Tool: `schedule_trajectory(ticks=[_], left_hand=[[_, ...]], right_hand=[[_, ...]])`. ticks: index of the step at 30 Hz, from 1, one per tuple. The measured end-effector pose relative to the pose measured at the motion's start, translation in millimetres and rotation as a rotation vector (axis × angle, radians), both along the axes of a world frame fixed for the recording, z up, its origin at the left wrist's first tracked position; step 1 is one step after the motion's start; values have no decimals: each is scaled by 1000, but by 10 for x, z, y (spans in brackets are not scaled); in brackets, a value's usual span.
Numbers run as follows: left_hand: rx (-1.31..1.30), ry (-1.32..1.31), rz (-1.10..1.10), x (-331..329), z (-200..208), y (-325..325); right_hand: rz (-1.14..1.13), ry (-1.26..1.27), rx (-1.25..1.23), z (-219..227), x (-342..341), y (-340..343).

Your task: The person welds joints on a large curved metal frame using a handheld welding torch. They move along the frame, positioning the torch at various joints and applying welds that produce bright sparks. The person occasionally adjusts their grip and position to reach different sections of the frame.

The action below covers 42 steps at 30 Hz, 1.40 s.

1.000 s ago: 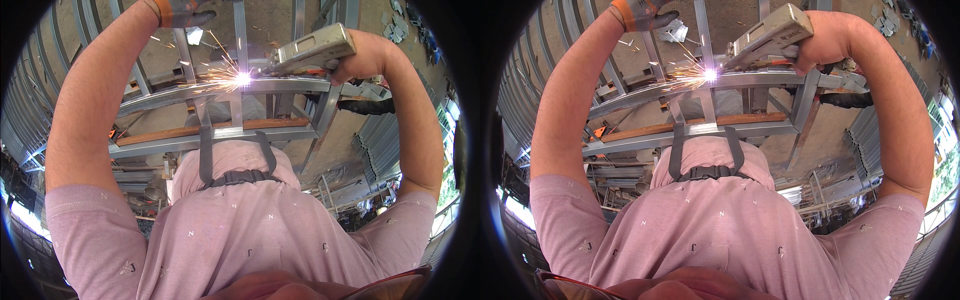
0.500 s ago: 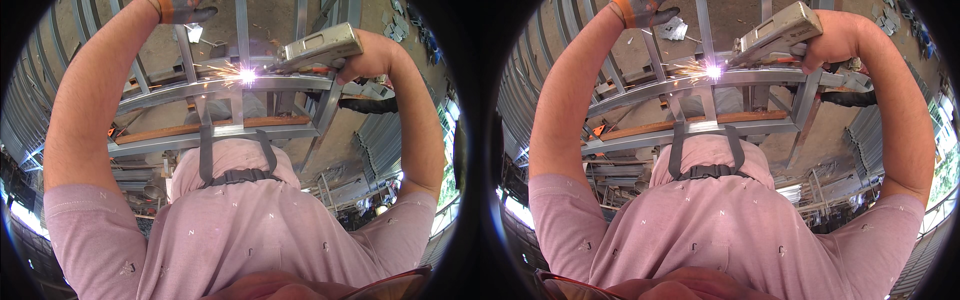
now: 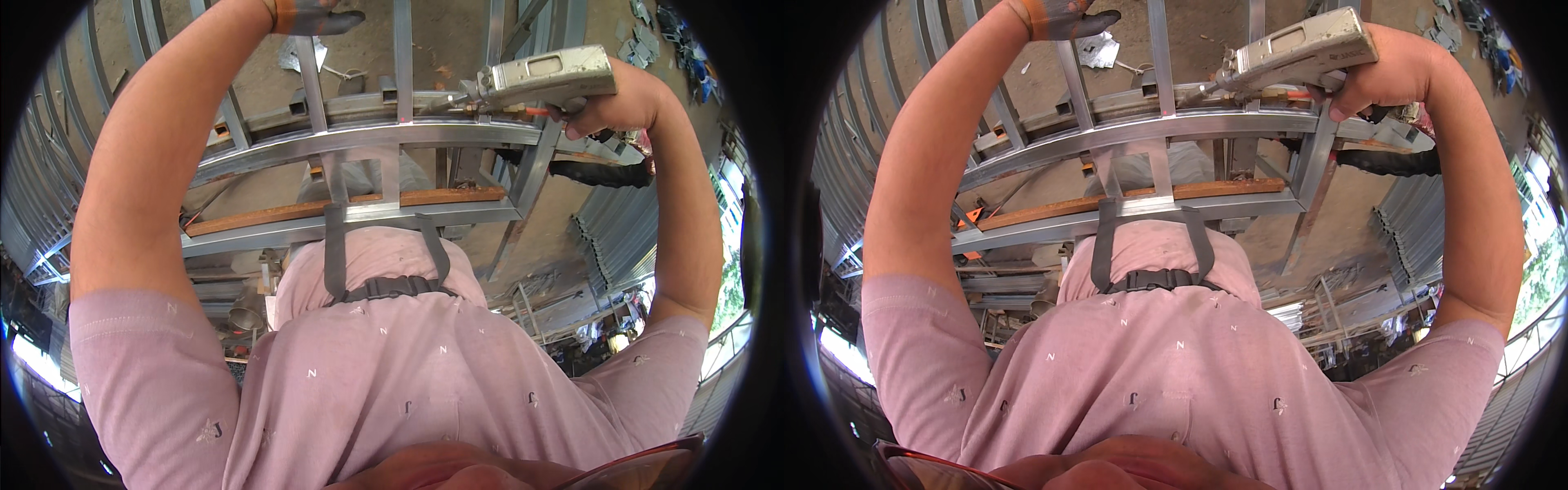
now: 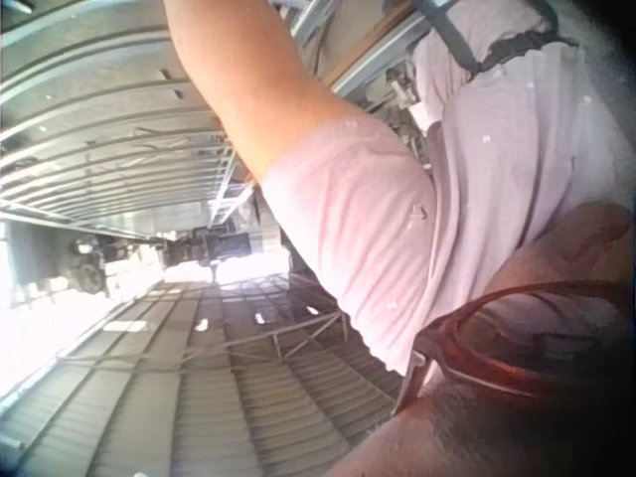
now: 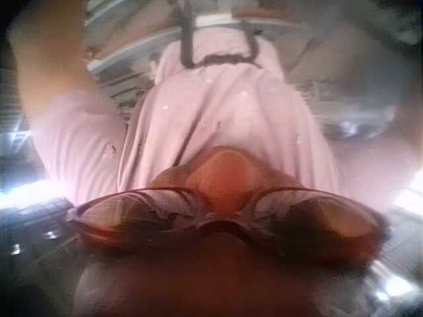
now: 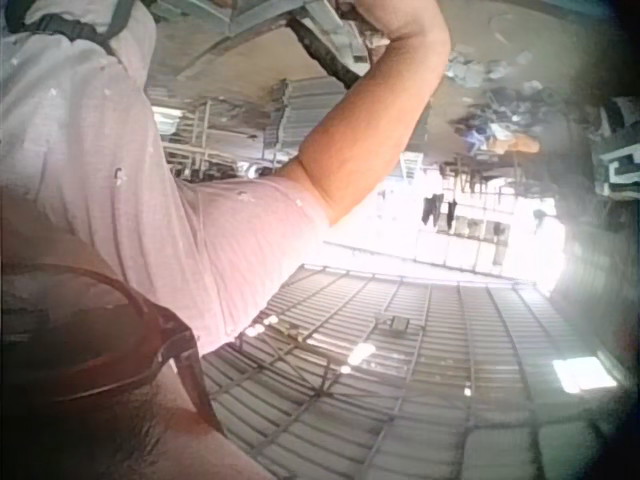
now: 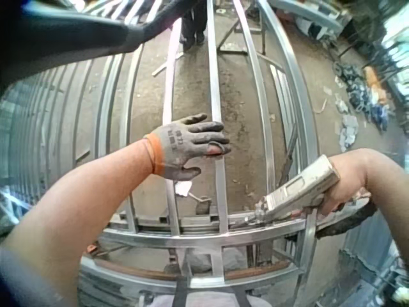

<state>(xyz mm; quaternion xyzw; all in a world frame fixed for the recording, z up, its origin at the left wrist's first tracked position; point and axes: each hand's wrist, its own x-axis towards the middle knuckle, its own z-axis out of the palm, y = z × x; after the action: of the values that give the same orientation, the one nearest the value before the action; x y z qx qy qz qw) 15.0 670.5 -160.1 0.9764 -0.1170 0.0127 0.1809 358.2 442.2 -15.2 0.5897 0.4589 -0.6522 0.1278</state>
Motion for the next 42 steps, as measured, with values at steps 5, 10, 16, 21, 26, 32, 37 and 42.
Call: schedule_trajectory(ticks=[5, 10, 16, 21, 26, 32, 37, 42], left_hand=[[62, -34, 34, -113, 4, 7], [139, 14, 82, -616, 105, 264], [18, 37, 118, -907, 92, 368], [-22, -25, 121, -959, 44, 374], [-49, -54, 134, -968, 48, 371], [-11, -93, 147, -962, 20, 360], [-2, -74, 154, -958, 38, 353], [-7, -75, 156, -963, 42, 351]], right_hand=[[17, -36, 8, 272, -244, 204], [-17, 18, 22, 345, -699, 406], [-2, 74, -26, 83, -1058, 499], [50, 120, 28, -170, -1183, 477], [63, 74, -39, -252, -1253, 534], [79, 75, -15, -285, -1286, 548], [80, 75, -6, -322, -1298, 538], [92, 63, -14, -322, -1269, 546]])
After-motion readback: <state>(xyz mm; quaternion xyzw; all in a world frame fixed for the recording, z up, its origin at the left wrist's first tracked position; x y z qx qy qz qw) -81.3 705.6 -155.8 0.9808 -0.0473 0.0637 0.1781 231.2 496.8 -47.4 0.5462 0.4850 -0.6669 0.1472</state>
